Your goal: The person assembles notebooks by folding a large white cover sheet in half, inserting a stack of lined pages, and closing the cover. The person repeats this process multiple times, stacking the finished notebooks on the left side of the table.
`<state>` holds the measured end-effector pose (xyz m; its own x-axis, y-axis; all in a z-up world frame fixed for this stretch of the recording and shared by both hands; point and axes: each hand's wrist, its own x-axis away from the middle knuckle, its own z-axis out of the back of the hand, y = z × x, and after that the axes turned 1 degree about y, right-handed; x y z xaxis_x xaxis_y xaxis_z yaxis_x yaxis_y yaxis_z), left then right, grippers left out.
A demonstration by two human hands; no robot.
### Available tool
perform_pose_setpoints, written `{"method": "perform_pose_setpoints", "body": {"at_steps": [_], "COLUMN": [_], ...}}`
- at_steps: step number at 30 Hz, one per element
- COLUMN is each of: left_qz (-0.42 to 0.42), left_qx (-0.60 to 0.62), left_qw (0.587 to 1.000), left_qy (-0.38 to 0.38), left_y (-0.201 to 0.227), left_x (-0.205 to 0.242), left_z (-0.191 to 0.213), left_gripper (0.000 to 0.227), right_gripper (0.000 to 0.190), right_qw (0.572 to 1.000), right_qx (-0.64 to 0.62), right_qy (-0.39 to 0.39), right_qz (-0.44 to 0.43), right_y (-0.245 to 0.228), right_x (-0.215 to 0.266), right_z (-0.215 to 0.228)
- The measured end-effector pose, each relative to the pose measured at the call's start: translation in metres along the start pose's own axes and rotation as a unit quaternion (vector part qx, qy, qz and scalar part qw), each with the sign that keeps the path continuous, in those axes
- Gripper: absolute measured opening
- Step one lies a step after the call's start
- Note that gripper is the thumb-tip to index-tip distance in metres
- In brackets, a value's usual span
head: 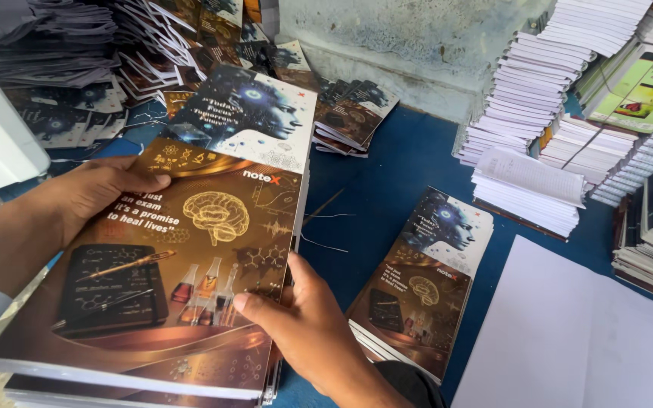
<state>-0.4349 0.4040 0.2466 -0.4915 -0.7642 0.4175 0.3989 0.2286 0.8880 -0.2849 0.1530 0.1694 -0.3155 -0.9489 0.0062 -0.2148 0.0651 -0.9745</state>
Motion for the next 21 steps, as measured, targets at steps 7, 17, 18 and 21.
{"method": "perform_pose_setpoints", "body": {"at_steps": [7, 17, 18, 21], "left_qz": [-0.047, -0.051, -0.047, -0.058], "left_qx": [-0.030, -0.059, -0.050, -0.064], "left_qw": [0.997, 0.987, 0.990, 0.990], "left_qy": [0.056, 0.141, 0.124, 0.109], "left_y": [-0.006, -0.014, -0.013, -0.013], "left_x": [-0.008, -0.009, -0.007, -0.003], "left_z": [0.004, 0.000, 0.000, -0.004], "left_gripper": [0.058, 0.070, 0.064, 0.052], "right_gripper": [0.070, 0.066, 0.067, 0.071], "right_qw": [0.970, 0.948, 0.948, 0.943], "right_qx": [0.233, 0.313, 0.316, 0.328], "right_qy": [0.056, 0.041, 0.039, 0.036], "right_qz": [-0.049, -0.026, -0.032, -0.045], "right_y": [-0.024, -0.031, -0.032, -0.032], "right_x": [0.007, 0.011, 0.011, 0.011], "right_z": [-0.014, -0.014, -0.013, -0.014]}}
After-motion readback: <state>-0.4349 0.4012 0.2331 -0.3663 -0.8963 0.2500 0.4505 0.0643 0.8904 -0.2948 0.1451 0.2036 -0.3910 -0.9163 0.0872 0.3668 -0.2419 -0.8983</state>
